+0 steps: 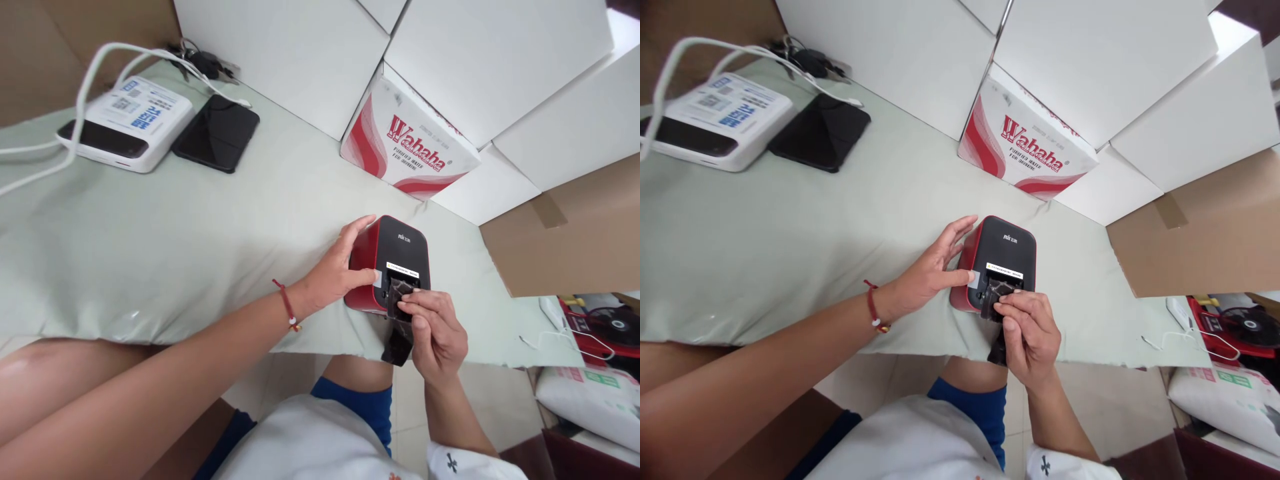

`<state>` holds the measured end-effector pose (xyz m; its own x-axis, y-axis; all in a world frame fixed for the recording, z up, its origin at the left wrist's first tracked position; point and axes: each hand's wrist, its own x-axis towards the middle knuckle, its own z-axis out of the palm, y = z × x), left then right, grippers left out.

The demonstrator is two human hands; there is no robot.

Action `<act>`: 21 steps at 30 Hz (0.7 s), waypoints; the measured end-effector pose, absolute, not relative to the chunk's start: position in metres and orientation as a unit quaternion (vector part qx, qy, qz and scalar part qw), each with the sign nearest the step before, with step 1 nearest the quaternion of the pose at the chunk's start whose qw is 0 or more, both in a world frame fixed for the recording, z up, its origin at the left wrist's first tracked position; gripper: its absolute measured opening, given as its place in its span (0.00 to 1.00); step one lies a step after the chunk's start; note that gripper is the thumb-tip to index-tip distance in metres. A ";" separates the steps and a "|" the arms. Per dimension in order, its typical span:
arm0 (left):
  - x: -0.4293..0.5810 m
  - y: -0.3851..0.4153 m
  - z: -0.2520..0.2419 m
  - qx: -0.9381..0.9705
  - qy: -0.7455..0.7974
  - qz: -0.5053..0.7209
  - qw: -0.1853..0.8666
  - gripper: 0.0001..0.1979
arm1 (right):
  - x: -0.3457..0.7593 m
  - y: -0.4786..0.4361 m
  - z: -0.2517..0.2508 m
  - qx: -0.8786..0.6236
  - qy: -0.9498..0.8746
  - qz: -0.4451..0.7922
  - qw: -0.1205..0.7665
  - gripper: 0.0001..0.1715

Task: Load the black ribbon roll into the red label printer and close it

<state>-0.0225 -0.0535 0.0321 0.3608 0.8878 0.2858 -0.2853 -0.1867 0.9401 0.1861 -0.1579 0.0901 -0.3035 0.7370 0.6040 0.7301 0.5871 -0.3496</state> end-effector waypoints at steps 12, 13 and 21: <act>-0.022 -0.049 0.018 0.647 0.285 0.478 0.521 0.50 | 0.186 -0.155 0.090 -0.433 -0.823 -0.004 0.369 0.19; -0.022 -0.049 0.017 0.647 0.284 0.478 0.522 0.49 | 0.187 -0.155 0.092 -0.433 -0.823 -0.005 0.366 0.19; -0.018 -0.057 0.014 0.624 0.290 0.491 0.534 0.38 | 0.202 -0.117 0.136 -0.554 -0.759 0.118 0.320 0.11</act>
